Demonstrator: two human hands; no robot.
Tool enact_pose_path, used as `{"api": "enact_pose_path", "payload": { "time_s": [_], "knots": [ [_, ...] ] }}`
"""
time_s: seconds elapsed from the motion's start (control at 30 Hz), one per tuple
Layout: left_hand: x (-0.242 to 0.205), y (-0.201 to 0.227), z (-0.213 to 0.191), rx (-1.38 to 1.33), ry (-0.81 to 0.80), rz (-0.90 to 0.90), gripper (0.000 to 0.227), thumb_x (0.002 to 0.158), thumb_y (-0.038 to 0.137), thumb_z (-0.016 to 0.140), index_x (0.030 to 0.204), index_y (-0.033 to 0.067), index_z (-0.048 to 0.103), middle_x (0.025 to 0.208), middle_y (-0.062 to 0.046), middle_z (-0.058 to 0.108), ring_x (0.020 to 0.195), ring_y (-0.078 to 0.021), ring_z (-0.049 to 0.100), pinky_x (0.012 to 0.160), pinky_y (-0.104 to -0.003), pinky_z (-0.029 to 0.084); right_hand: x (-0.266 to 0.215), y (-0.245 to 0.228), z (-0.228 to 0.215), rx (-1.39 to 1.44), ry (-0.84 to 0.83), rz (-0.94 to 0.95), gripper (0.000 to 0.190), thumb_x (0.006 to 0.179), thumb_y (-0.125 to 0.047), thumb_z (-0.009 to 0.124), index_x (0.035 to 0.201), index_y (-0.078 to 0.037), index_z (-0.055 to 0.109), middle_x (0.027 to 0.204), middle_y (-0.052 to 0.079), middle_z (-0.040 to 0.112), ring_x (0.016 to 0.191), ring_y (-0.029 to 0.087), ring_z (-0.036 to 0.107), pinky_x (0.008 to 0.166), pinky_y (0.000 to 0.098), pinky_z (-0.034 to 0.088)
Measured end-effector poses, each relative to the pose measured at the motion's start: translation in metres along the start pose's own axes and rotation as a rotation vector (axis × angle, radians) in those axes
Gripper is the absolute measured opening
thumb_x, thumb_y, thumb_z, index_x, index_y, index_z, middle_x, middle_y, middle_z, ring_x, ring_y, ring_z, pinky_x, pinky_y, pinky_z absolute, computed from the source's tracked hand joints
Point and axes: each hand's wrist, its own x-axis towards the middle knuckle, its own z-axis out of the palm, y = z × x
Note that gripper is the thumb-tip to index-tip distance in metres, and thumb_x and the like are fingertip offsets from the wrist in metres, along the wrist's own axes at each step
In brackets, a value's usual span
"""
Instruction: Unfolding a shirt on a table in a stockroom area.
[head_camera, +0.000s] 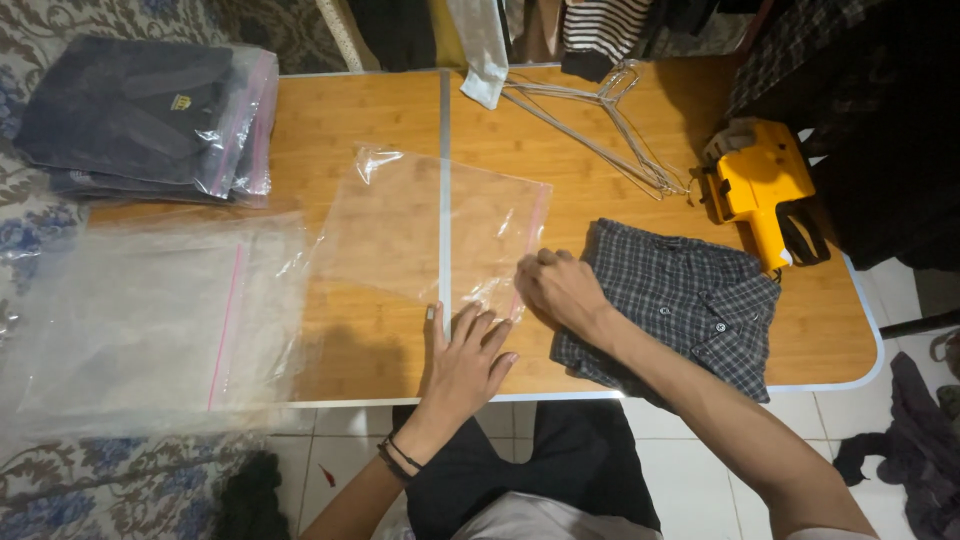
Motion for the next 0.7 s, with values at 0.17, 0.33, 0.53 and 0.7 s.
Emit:
{"api": "enact_pose_path", "payload": {
  "time_s": [0.17,0.33,0.53,0.7],
  "knots": [
    [-0.001,0.0,-0.001,-0.018,0.001,-0.004,0.048,0.1,0.042,0.055,0.135,0.0098,0.063,0.133,-0.011,0.058,0.14,-0.029,0.04,0.121,-0.068,0.007,0.01,0.004,0.003,-0.039,0.019,0.062,0.019,0.091,-0.02,0.067,0.099,-0.003,0.072,0.089,0.016,0.07,0.076,0.035,0.071,0.056,0.0429,0.058],
    [-0.001,0.0,0.002,-0.019,0.017,0.008,0.048,0.1,0.041,0.056,0.136,0.0092,0.063,0.132,-0.011,0.058,0.14,-0.0283,0.04,0.121,-0.068,0.007,0.019,0.023,0.019,-0.078,0.065,0.117,0.019,0.089,-0.019,0.065,0.098,-0.004,0.073,0.092,0.017,0.071,0.077,0.038,0.071,0.057,0.0446,0.059],
    [-0.003,0.001,0.003,-0.026,0.023,-0.005,0.048,0.1,0.041,0.055,0.135,0.0098,0.064,0.133,-0.011,0.058,0.141,-0.028,0.04,0.12,-0.07,0.006,0.035,0.041,0.021,-0.061,0.118,0.184,0.019,0.092,-0.018,0.064,0.097,-0.003,0.075,0.095,0.02,0.071,0.074,0.037,0.071,0.058,0.0446,0.059],
    [-0.005,-0.001,0.013,-0.029,0.034,-0.021,0.047,0.1,0.041,0.055,0.135,0.0113,0.064,0.134,-0.01,0.058,0.141,-0.0281,0.04,0.118,-0.072,0.004,0.046,0.066,0.036,-0.023,0.058,0.263,0.023,0.097,-0.02,0.064,0.101,-0.001,0.077,0.095,0.02,0.07,0.072,0.033,0.072,0.061,0.0434,0.059]
  ]
}}
